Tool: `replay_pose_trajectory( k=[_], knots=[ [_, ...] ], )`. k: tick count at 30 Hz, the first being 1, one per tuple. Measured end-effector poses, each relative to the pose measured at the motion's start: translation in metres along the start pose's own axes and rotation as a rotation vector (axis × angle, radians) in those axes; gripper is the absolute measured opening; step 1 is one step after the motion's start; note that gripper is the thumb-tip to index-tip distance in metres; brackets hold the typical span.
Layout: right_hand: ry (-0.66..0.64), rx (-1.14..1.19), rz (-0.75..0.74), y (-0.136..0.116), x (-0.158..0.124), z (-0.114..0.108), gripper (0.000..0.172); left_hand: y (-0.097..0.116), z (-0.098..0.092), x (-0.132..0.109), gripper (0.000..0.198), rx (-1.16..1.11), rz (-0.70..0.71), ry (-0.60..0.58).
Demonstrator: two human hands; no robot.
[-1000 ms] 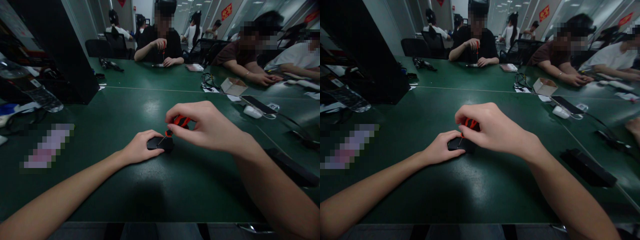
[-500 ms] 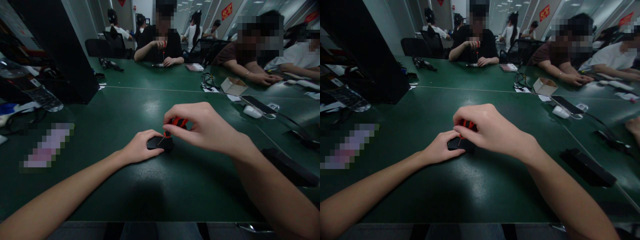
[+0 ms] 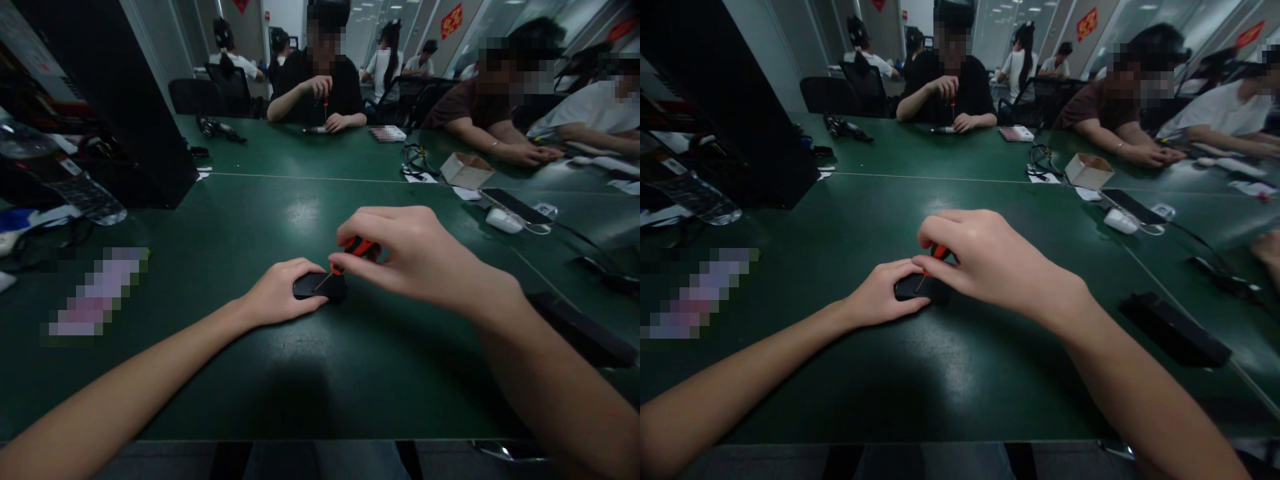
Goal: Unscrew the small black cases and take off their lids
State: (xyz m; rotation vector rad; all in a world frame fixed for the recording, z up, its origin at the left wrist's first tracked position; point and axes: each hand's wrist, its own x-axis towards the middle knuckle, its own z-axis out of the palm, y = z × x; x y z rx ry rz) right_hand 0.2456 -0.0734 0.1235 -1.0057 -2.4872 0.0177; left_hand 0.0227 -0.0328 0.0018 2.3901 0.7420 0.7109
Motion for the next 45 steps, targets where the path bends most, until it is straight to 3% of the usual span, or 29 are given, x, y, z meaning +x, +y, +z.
replay_pose_trajectory(
  k=[6, 11, 24, 34, 40, 45],
  knots=[
    [0.281, -0.102, 0.148, 0.023, -0.044, 0.005, 0.023, 0.011, -0.007, -0.001, 0.035, 0.193, 0.041, -0.01],
    [0.471, -0.106, 0.265, 0.04, -0.072, 0.018, 0.023, 0.01, 0.001, -0.003, 0.042, 0.168, -0.009, 0.033],
    [0.509, -0.034, 0.335, 0.051, -0.074, 0.039, 0.022, 0.002, 0.009, -0.001, 0.034, 0.225, 0.002, 0.087],
    [0.534, 0.015, 0.379, 0.058, -0.073, 0.043, 0.024, 0.0, 0.01, -0.002, 0.035, 0.265, 0.04, 0.1],
    [0.628, -0.027, 0.452, 0.062, -0.077, 0.035, 0.024, 0.002, 0.008, -0.001, 0.034, 0.25, 0.037, 0.095],
    [0.585, 0.022, 0.384, 0.061, -0.076, 0.04, 0.023, 0.002, 0.007, -0.002, 0.035, 0.254, 0.04, 0.091]
  ],
)
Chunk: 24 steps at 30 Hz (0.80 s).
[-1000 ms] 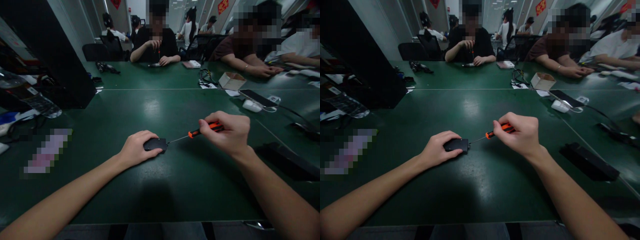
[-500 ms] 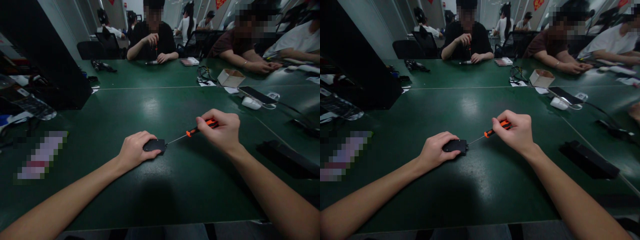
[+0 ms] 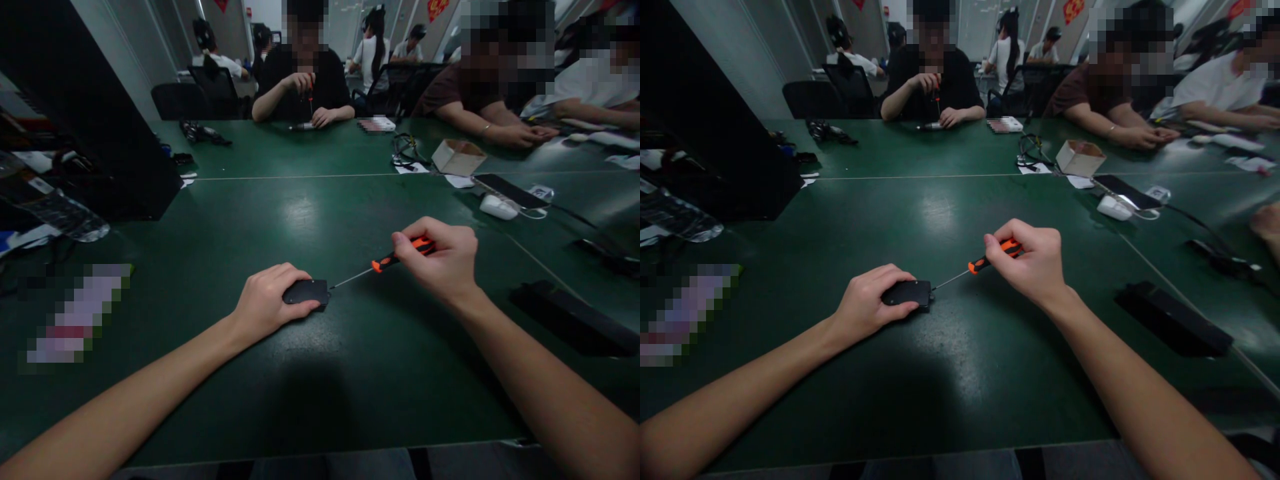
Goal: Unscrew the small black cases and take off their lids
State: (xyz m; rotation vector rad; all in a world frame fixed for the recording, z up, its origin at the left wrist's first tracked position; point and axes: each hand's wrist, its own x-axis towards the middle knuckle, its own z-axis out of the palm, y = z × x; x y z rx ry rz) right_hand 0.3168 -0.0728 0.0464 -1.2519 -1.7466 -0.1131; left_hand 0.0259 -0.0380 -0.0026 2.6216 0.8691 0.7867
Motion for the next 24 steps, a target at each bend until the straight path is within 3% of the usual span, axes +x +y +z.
replay_pose_trajectory(
  k=[9, 14, 17, 20, 24],
  knots=[
    [0.021, 0.054, -0.011, 0.004, -0.004, 0.01, 0.023, 0.001, 0.001, 0.0, 0.035, 0.011, 0.007, 0.007],
    [-0.158, -0.003, 0.174, 0.016, -0.004, 0.019, 0.034, 0.002, -0.001, 0.0, 0.044, 0.06, 0.041, -0.011],
    [-0.289, -0.068, 0.199, 0.025, -0.007, 0.026, 0.044, 0.003, -0.002, 0.001, 0.045, 0.089, 0.051, -0.01],
    [-0.293, -0.11, 0.077, 0.026, -0.009, 0.028, 0.044, 0.003, -0.001, 0.001, 0.046, 0.101, 0.051, -0.006],
    [-0.174, -0.16, -0.228, 0.017, -0.009, 0.02, 0.039, 0.003, 0.001, 0.001, 0.046, 0.104, 0.06, 0.012]
  ],
)
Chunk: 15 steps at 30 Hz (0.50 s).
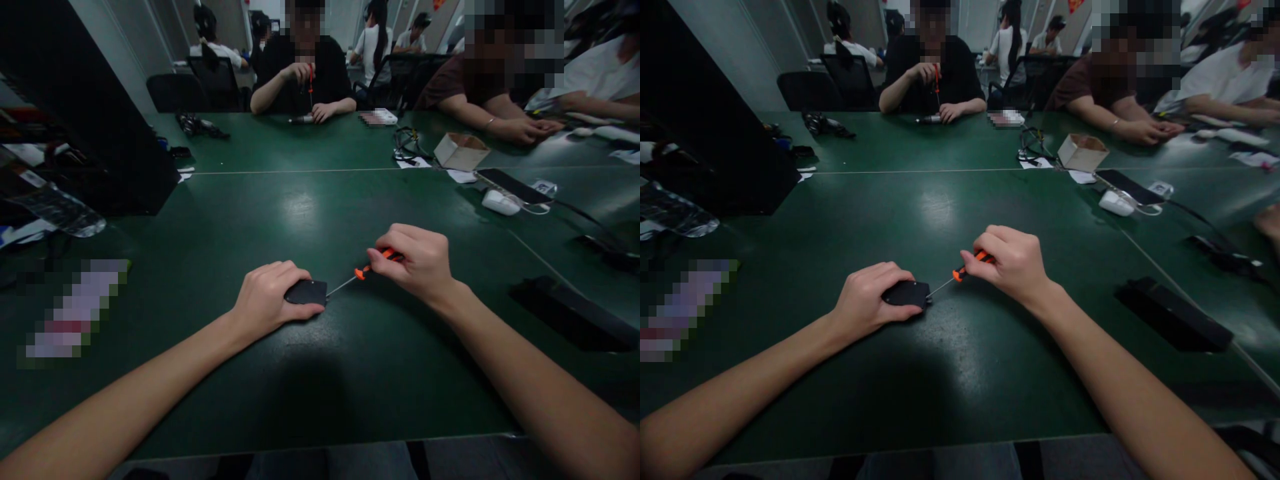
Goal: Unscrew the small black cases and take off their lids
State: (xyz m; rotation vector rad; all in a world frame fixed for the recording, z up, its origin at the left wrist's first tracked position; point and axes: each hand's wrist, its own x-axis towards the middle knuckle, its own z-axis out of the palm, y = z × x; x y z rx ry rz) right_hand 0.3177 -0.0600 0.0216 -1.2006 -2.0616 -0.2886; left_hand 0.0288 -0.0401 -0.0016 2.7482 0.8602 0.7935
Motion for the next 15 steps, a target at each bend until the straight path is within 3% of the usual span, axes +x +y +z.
replay_pose_trajectory(
  k=[4, 10, 15],
  knots=[
    [-0.004, 0.019, -0.06, 0.001, 0.001, -0.003, 0.036, 0.0, 0.002, -0.001, 0.047, -0.012, 0.007, 0.025],
    [-0.133, 0.153, 0.104, 0.006, 0.0, 0.009, 0.038, -0.001, 0.002, -0.002, 0.048, -0.034, 0.015, 0.026],
    [-0.279, 0.15, 0.272, 0.01, 0.0, 0.011, 0.05, -0.003, 0.003, -0.002, 0.046, -0.103, 0.021, 0.036]
  ],
)
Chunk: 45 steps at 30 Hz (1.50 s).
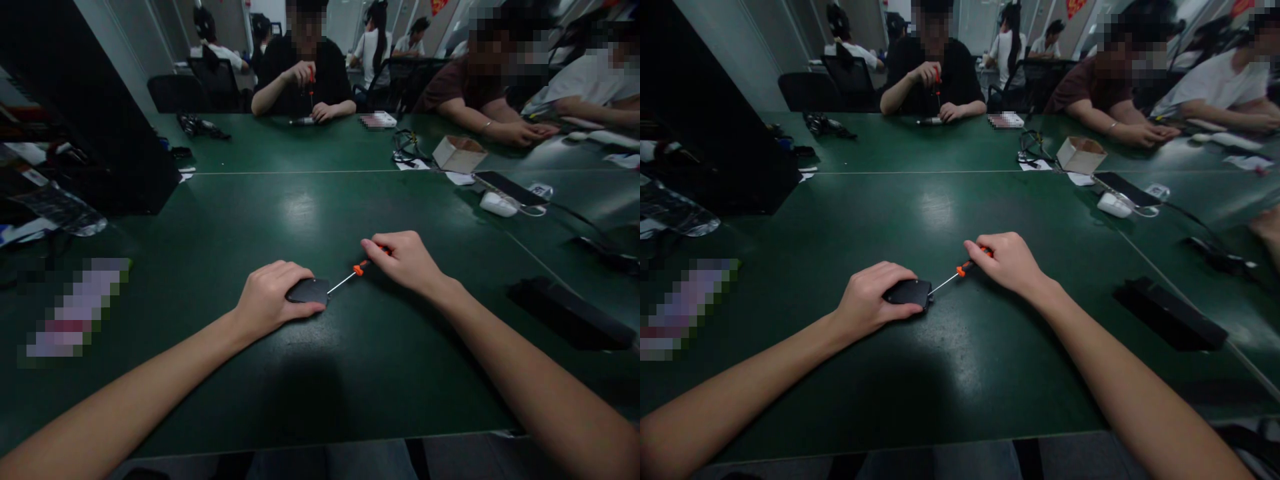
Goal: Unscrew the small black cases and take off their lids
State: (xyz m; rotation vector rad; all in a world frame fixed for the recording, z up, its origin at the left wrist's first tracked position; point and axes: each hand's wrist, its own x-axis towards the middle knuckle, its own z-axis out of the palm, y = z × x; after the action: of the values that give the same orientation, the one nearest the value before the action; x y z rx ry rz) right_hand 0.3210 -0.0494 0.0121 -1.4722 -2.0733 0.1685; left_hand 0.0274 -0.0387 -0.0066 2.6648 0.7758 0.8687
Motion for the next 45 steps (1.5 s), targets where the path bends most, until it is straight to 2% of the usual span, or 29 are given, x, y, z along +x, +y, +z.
replay_pose_trajectory(
  k=[5, 8, 11, 14, 16, 18, 22, 25, 29, 32, 36, 45],
  knots=[
    [-0.052, 0.034, 0.136, 0.011, 0.002, 0.008, 0.055, -0.003, 0.001, 0.0, 0.045, -0.097, 0.0, 0.052],
    [-0.136, -0.01, 0.132, 0.014, 0.001, 0.017, 0.058, -0.003, 0.001, 0.0, 0.044, -0.142, -0.002, 0.065],
    [-0.232, -0.117, 0.001, 0.01, -0.002, 0.021, 0.056, -0.003, -0.001, 0.0, 0.042, -0.164, -0.005, 0.061],
    [-0.308, -0.151, -0.249, 0.004, -0.007, 0.02, 0.053, -0.003, -0.003, 0.0, 0.041, -0.184, -0.009, 0.055],
    [-0.282, -0.149, -0.382, -0.001, -0.01, 0.019, 0.048, -0.004, -0.004, 0.0, 0.04, -0.195, -0.007, 0.034],
    [-0.204, -0.161, -0.451, -0.005, -0.011, 0.019, 0.041, -0.005, -0.005, 0.0, 0.041, -0.204, -0.002, 0.001],
    [-0.066, -0.223, -0.516, -0.012, -0.013, 0.024, 0.033, -0.017, -0.012, 0.001, 0.055, -0.227, 0.02, -0.085],
    [-0.021, -0.279, -0.555, -0.018, -0.015, 0.028, 0.032, -0.03, -0.019, 0.002, 0.066, -0.237, 0.049, -0.159],
    [0.016, -0.332, -0.569, -0.023, -0.017, 0.031, 0.033, -0.043, -0.025, 0.003, 0.054, -0.214, 0.023, -0.168],
    [0.033, -0.255, -0.573, -0.022, -0.016, 0.03, 0.031, -0.044, -0.025, 0.003, 0.051, -0.223, 0.019, -0.154],
    [-0.007, -0.151, -0.561, -0.012, -0.013, 0.023, 0.031, -0.042, -0.025, 0.003, 0.049, -0.246, 0.024, -0.153],
    [-0.011, -0.077, -0.527, 0.008, -0.009, 0.014, 0.029, -0.039, -0.025, 0.004, 0.044, -0.262, -0.003, -0.139]
  ],
)
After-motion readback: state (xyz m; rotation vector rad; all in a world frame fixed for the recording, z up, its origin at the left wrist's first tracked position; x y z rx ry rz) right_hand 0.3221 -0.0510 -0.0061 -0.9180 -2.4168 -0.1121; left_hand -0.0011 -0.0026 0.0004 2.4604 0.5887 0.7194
